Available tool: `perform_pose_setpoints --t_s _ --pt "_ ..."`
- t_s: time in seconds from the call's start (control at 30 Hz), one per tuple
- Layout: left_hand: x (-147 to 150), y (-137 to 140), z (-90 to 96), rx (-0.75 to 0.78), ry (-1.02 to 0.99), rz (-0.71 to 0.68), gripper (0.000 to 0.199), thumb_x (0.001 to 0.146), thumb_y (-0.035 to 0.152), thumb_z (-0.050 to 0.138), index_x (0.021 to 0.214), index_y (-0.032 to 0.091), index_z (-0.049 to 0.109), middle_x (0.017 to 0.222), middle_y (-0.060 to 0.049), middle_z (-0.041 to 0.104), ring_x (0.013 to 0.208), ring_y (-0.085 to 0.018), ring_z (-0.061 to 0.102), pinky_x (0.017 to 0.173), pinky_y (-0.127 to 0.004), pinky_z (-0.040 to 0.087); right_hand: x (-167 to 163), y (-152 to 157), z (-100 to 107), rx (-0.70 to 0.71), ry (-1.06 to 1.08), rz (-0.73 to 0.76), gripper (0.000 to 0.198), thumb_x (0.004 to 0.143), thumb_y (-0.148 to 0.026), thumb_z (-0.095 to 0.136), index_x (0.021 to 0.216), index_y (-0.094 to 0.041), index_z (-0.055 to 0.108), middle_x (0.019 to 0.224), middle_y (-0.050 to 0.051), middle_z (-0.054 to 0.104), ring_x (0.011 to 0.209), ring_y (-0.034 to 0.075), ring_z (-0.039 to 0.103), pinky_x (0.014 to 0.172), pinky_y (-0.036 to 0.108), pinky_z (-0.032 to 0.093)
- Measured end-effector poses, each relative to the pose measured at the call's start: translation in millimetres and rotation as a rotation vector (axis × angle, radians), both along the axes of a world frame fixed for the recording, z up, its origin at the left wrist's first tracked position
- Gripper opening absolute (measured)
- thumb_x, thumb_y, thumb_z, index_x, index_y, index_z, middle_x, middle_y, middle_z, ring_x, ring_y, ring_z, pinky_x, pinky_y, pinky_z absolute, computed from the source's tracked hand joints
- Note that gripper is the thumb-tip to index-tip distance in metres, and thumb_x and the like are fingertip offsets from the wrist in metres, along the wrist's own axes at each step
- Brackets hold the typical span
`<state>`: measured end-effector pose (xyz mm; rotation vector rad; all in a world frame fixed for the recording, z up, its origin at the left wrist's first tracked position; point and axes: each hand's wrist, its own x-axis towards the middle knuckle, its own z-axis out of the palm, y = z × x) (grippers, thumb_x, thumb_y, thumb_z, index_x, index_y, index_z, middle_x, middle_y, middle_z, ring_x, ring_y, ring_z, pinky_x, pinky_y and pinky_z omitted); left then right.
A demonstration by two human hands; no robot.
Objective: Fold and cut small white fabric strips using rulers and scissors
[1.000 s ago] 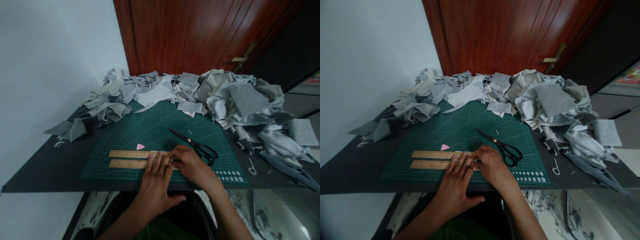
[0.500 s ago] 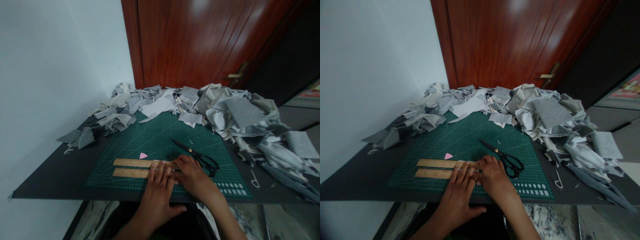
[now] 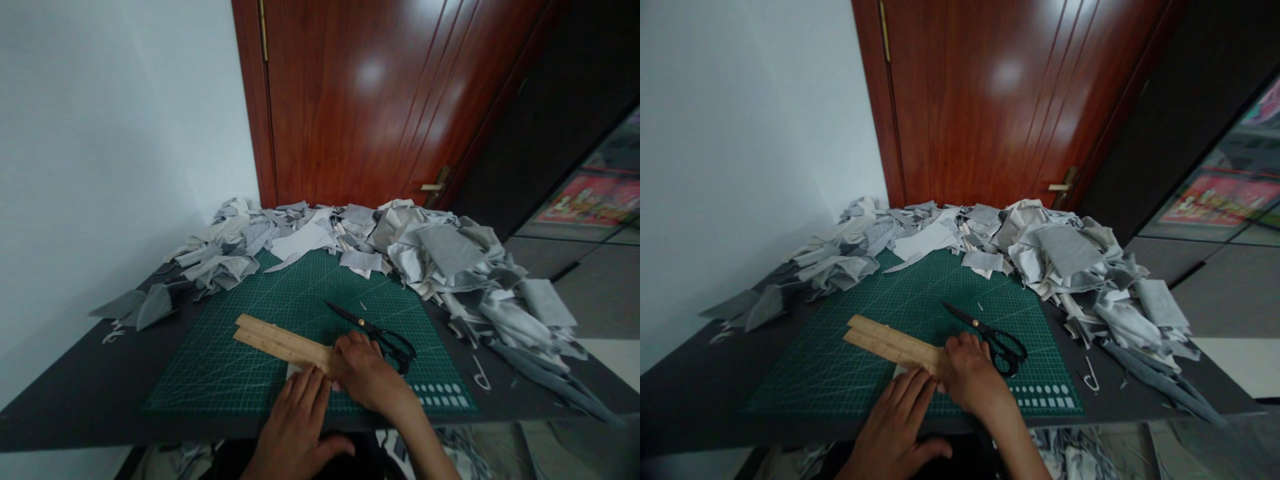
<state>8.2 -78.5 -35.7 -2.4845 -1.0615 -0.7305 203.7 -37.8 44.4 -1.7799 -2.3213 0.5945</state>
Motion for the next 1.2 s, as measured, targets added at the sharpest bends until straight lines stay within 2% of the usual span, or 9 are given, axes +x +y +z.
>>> perform_pose_setpoints --t_s 0.13,0.3,0.43,0.67,0.77,0.9,0.97,1.1,1.2 --pt "1 3 2.5 -0.023 0.018 0.002 0.081 0.089 0.083 0.048 0.126 0.014 0.069 0.126 -0.013 0.072 0.114 -0.032 0.065 0.099 -0.043 0.049 -7 4 1 0.023 -0.059 -0.13 0.029 0.085 -0.019 0.069 0.114 -0.02 0.061 0.127 0.017 0.061 0.126 0.036 0.054 0.099 0.049 0.043" --pt "6 3 8.8 -0.115 -0.036 0.023 0.08 0.081 0.084 0.059 0.121 0.016 0.07 0.123 -0.013 0.072 0.112 -0.034 0.065 0.098 -0.049 0.052 0 31 -21 0.142 -0.032 -0.304 0.028 0.093 -0.026 0.064 0.12 -0.022 0.064 0.127 0.016 0.062 0.12 0.035 0.057 0.094 0.048 0.046" --pt "11 2 22.5 -0.314 -0.116 0.075 0.05 0.084 0.054 0.079 0.119 0.02 0.07 0.124 -0.009 0.071 0.116 -0.033 0.064 0.099 -0.049 0.053 9 50 -36 0.267 -0.047 -0.376 0.034 0.1 -0.031 0.056 0.132 -0.021 0.062 0.134 0.019 0.059 0.122 0.034 0.056 0.092 0.046 0.046" --pt "15 12 54.1 -0.518 -0.135 0.028 0.015 0.087 0.028 0.079 0.098 0.023 0.071 0.103 -0.003 0.071 0.105 -0.026 0.065 0.092 -0.041 0.053 16 45 -40 0.377 -0.078 -0.318 0.031 0.102 -0.027 0.05 0.131 -0.023 0.062 0.13 0.015 0.064 0.12 0.031 0.057 0.094 0.044 0.046" --pt "13 31 56.0 -0.57 -0.066 -0.013 0.008 0.088 0.02 0.074 0.085 0.022 0.067 0.094 -0.001 0.068 0.099 -0.024 0.064 0.087 -0.037 0.051 16 42 -43 0.408 -0.057 -0.333 0.035 0.101 -0.029 0.052 0.134 -0.021 0.059 0.133 0.017 0.063 0.122 0.033 0.057 0.097 0.045 0.045" --pt "7 68 49.7 -0.688 -0.196 -0.032 0.029 0.086 0.014 0.068 0.114 0.022 0.064 0.111 -0.005 0.063 0.105 -0.024 0.06 0.091 -0.037 0.049 18 41 -42 0.456 0.1 -0.33 0.041 0.097 -0.024 0.055 0.138 -0.019 0.057 0.138 0.017 0.061 0.13 0.035 0.052 0.107 0.051 0.04" --pt "5 89 48.2 -0.845 -0.354 -0.122 0.015 0.086 0.012 0.061 0.098 0.021 0.067 0.103 -0.004 0.062 0.102 -0.023 0.058 0.094 -0.037 0.045 18 39 -37 0.458 0.283 -0.252 0.04 0.097 -0.021 0.053 0.137 -0.018 0.058 0.137 0.016 0.061 0.131 0.032 0.053 0.109 0.049 0.041" --pt "9 131 50.6 -1.011 -0.445 -0.22 0.012 0.087 0.024 0.062 0.075 0.019 0.063 0.077 0.0 0.061 0.077 -0.017 0.057 0.078 -0.03 0.046 9 35 -26 0.269 0.625 -0.021 0.048 0.095 -0.025 0.059 0.142 -0.021 0.055 0.136 0.012 0.064 0.122 0.025 0.062 0.108 0.041 0.047" --pt "17 155 49.9 -1.143 -0.592 -0.295 0.024 0.085 0.038 0.065 0.076 0.017 0.062 0.073 0.0 0.062 0.07 -0.016 0.057 0.067 -0.026 0.044 -3 35 -26 0.172 0.759 -0.12 0.043 0.094 -0.029 0.062 0.136 -0.019 0.059 0.123 0.011 0.071 0.108 0.025 0.068 0.099 0.039 0.052"
